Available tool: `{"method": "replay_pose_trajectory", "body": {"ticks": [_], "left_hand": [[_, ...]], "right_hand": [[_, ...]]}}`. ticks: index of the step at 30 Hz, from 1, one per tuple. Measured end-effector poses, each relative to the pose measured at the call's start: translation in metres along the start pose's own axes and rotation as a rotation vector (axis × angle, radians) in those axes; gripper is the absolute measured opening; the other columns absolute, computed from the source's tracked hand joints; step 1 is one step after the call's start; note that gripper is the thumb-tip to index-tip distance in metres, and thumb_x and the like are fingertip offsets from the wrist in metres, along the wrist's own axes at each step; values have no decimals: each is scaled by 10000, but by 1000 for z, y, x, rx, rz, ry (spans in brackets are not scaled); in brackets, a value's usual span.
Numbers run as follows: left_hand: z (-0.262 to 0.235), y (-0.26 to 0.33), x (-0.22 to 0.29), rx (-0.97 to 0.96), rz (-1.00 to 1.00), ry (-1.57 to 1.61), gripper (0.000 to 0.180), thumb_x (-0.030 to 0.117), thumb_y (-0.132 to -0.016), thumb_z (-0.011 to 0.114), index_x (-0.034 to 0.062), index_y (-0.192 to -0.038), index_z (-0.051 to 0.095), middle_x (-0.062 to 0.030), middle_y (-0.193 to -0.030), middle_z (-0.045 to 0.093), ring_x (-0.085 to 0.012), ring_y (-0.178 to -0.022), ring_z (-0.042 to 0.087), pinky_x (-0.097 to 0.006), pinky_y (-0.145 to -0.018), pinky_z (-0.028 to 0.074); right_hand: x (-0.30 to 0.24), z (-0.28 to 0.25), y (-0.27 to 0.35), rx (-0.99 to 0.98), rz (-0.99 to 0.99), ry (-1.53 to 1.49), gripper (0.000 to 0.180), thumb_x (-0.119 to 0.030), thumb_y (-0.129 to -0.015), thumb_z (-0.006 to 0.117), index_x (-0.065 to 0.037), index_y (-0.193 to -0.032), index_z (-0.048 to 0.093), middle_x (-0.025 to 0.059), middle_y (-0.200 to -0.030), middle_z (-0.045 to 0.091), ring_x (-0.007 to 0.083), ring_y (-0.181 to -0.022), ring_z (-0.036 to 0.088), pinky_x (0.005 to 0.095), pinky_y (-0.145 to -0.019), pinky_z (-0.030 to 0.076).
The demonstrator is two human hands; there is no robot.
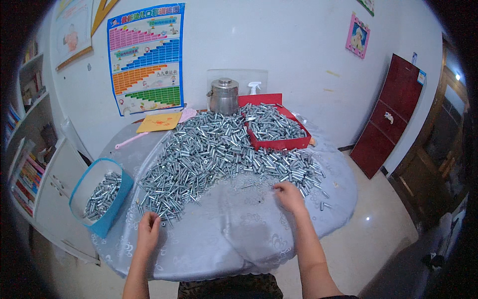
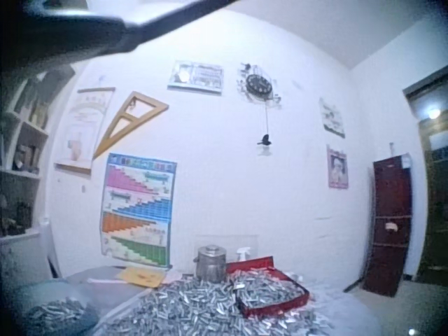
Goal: The person sits at a table covered with a large pile of small, silver metal components. They repeatedly pick up two separate pieces, connect them by hand, and place the assembled unit into a blue plastic bin on the left. The process is continuous and repetitive throughout the clip.
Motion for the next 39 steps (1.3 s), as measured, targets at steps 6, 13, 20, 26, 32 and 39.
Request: {"method": "replay_pose_trajectory", "body": {"ticks": [6,13,20,26,32,39], "left_hand": [[35,-1,7,-67,17,201,68,64,-802,545,16,-835,509,8,-690,514,-57,-618,440,-205,-561,371],[72,16,18,-93,-213,534,69,85,-812,552,50,-860,516,9,-656,504,-64,-531,450,-201,-456,369],[98,34,6,-178,-319,745,62,55,-809,556,12,-850,538,-36,-627,533,-98,-464,468,-232,-417,386],[97,38,16,-216,-323,710,83,74,-810,570,-1,-843,562,-48,-642,560,-94,-484,493,-223,-432,392],[100,40,16,-247,-318,717,85,88,-807,581,6,-827,569,-37,-630,556,-83,-486,492,-211,-433,385],[105,42,11,-313,-341,732,184,88,-835,539,-47,-956,568,-121,-787,621,-138,-568,567,-241,-512,480]], "right_hand": [[44,-31,19,30,86,231,207,-103,-655,611,-90,-858,649,125,-842,603,285,-809,561,361,-719,445],[29,-26,16,126,50,152,166,-113,-678,629,-40,-825,605,124,-811,605,278,-789,567,348,-705,445],[-65,35,36,-166,-202,-310,207,-130,-740,611,-48,-927,582,100,-901,588,238,-841,575,314,-727,448],[-128,76,61,-366,-461,-385,177,-80,-735,619,-43,-906,596,83,-890,582,208,-816,574,295,-727,454],[-141,80,66,-364,-535,-382,168,-76,-732,613,-57,-895,577,87,-879,579,237,-825,570,307,-716,452],[-143,84,69,-340,-602,-330,162,-78,-729,615,-62,-886,579,85,-876,578,249,-830,564,319,-712,450]]}}
Point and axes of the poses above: each hand's wrist, its own y-axis away from the middle knuckle, its own z-axis out of the palm, x = y × z, the point moved 4 cm from there along -y, towards the middle knuckle
